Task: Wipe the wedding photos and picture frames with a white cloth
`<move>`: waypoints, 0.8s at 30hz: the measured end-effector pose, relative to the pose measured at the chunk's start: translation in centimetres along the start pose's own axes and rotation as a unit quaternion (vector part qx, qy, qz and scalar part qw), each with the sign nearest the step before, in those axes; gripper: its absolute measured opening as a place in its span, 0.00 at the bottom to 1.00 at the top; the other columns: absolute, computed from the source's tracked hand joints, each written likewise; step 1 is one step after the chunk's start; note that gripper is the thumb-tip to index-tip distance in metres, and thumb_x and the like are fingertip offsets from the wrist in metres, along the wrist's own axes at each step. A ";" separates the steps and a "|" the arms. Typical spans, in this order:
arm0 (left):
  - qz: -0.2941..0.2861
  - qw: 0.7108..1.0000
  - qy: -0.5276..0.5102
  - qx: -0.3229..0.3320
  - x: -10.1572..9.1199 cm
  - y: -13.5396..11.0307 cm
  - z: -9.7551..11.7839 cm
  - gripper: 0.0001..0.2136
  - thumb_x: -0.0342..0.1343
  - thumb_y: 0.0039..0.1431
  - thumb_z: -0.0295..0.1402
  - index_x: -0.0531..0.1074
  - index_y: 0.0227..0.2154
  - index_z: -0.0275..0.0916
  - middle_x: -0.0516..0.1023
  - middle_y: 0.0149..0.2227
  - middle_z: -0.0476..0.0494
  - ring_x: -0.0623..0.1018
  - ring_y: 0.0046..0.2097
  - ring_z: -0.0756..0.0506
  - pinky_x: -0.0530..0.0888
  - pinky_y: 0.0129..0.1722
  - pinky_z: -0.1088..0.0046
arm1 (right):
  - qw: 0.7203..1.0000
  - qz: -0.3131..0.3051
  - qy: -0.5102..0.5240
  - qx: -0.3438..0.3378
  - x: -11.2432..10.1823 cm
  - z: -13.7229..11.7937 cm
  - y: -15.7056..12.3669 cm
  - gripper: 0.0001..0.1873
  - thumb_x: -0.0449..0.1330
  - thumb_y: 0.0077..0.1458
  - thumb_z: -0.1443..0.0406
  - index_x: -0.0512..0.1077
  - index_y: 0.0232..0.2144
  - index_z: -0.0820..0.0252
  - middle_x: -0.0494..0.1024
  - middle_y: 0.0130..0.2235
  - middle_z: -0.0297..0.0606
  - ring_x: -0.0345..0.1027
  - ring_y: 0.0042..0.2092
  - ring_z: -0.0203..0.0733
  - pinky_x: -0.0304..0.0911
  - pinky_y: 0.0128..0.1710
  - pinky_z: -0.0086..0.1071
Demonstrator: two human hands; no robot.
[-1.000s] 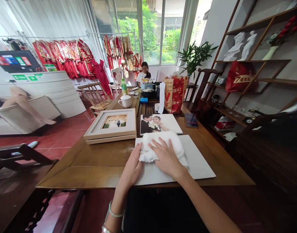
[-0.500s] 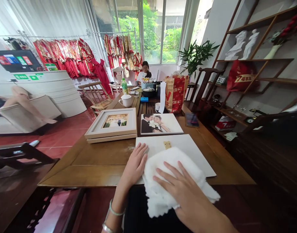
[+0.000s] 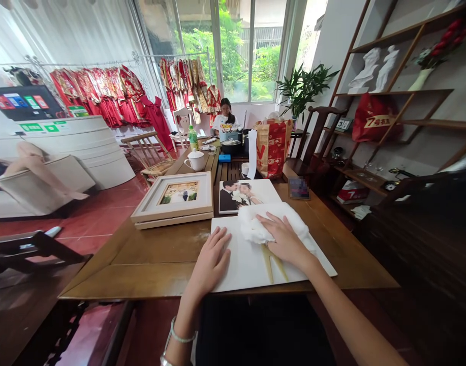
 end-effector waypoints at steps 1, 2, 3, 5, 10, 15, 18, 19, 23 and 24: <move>-0.001 1.000 0.001 -0.001 0.0 0.0 0.0 0.19 0.45 0.62 0.31 0.65 0.55 0.39 0.61 0.62 0.39 0.54 0.66 0.39 0.56 0.62 0.51 | 1.000 0.005 -0.003 0.001 0.1 -0.2 0.1 0.41 0.47 0.40 0.76 0.58 0.60 0.57 0.55 0.64 0.33 0.38 0.66 0.45 0.29 0.63 0.55; -0.001 1.000 0.000 -0.002 0.0 0.0 0.1 0.19 0.45 0.62 0.31 0.65 0.55 0.39 0.61 0.62 0.39 0.54 0.66 0.39 0.56 0.62 0.51 | 1.000 0.009 -0.007 -0.001 0.2 -0.4 0.0 0.41 0.47 0.40 0.76 0.58 0.60 0.57 0.55 0.64 0.33 0.37 0.66 0.45 0.28 0.63 0.55; 0.000 1.000 -0.001 -0.003 0.0 0.0 0.1 0.19 0.45 0.62 0.31 0.66 0.55 0.39 0.61 0.62 0.39 0.54 0.66 0.39 0.56 0.62 0.51 | 1.000 0.012 -0.013 -0.005 0.3 -0.7 -0.5 0.42 0.47 0.39 0.77 0.59 0.60 0.57 0.55 0.64 0.32 0.36 0.66 0.46 0.28 0.63 0.56; 0.004 1.000 -0.006 -0.002 0.0 0.0 0.1 0.19 0.46 0.62 0.31 0.66 0.55 0.40 0.62 0.62 0.39 0.55 0.66 0.39 0.56 0.62 0.50 | 0.999 0.017 -0.028 -0.017 0.6 -1.5 -2.0 0.44 0.48 0.36 0.77 0.59 0.60 0.55 0.54 0.65 0.31 0.34 0.67 0.46 0.26 0.62 0.57; 0.013 1.000 -0.009 -0.001 0.1 -0.1 0.0 0.18 0.46 0.62 0.31 0.66 0.55 0.41 0.62 0.62 0.40 0.55 0.65 0.40 0.56 0.62 0.52 | 0.998 -0.011 -0.030 -0.061 0.8 -3.5 -8.1 0.50 0.47 0.30 0.77 0.57 0.60 0.49 0.51 0.65 0.26 0.30 0.67 0.45 0.24 0.63 0.57; 0.015 1.000 -0.008 0.005 0.1 0.0 -0.1 0.18 0.45 0.62 0.31 0.66 0.55 0.41 0.62 0.62 0.41 0.55 0.66 0.40 0.56 0.62 0.52 | 0.994 -0.049 0.036 -0.091 0.1 -2.9 -11.1 0.52 0.45 0.29 0.77 0.54 0.61 0.45 0.53 0.65 0.22 0.34 0.67 0.41 0.26 0.64 0.54; 0.010 1.000 -0.005 0.000 0.1 0.0 0.1 0.18 0.45 0.62 0.31 0.66 0.55 0.41 0.62 0.62 0.41 0.55 0.66 0.40 0.56 0.62 0.52 | 0.993 -0.036 0.079 -0.076 -0.2 -1.7 -9.7 0.49 0.45 0.33 0.77 0.56 0.61 0.47 0.57 0.63 0.25 0.37 0.66 0.39 0.28 0.65 0.51; 0.008 1.000 -0.004 -0.002 0.0 -0.1 0.1 0.18 0.45 0.62 0.31 0.66 0.55 0.40 0.62 0.62 0.40 0.54 0.66 0.40 0.56 0.62 0.52 | 0.994 -0.025 0.088 -0.067 -0.2 -1.3 -8.8 0.47 0.45 0.34 0.77 0.56 0.61 0.49 0.57 0.63 0.27 0.38 0.66 0.40 0.29 0.65 0.51; 0.002 1.000 -0.002 -0.006 0.0 -0.1 0.2 0.18 0.45 0.63 0.31 0.66 0.55 0.39 0.61 0.62 0.39 0.54 0.66 0.39 0.56 0.62 0.51 | 0.994 0.014 0.096 -0.043 -0.1 0.4 -4.8 0.42 0.47 0.39 0.76 0.58 0.60 0.52 0.58 0.63 0.32 0.40 0.66 0.42 0.29 0.64 0.53; 0.002 1.000 -0.001 -0.006 0.0 -0.1 0.2 0.18 0.45 0.63 0.31 0.66 0.55 0.39 0.61 0.62 0.39 0.54 0.66 0.39 0.56 0.62 0.51 | 0.995 0.018 0.094 -0.037 0.0 0.9 -3.9 0.41 0.47 0.41 0.75 0.59 0.60 0.52 0.59 0.63 0.33 0.41 0.66 0.42 0.29 0.64 0.52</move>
Point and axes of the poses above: each hand's wrist, its own y-axis towards the middle knuckle, its own x-axis out of the palm, z = x × y, the point moved 1 cm from there along y, towards the middle knuckle
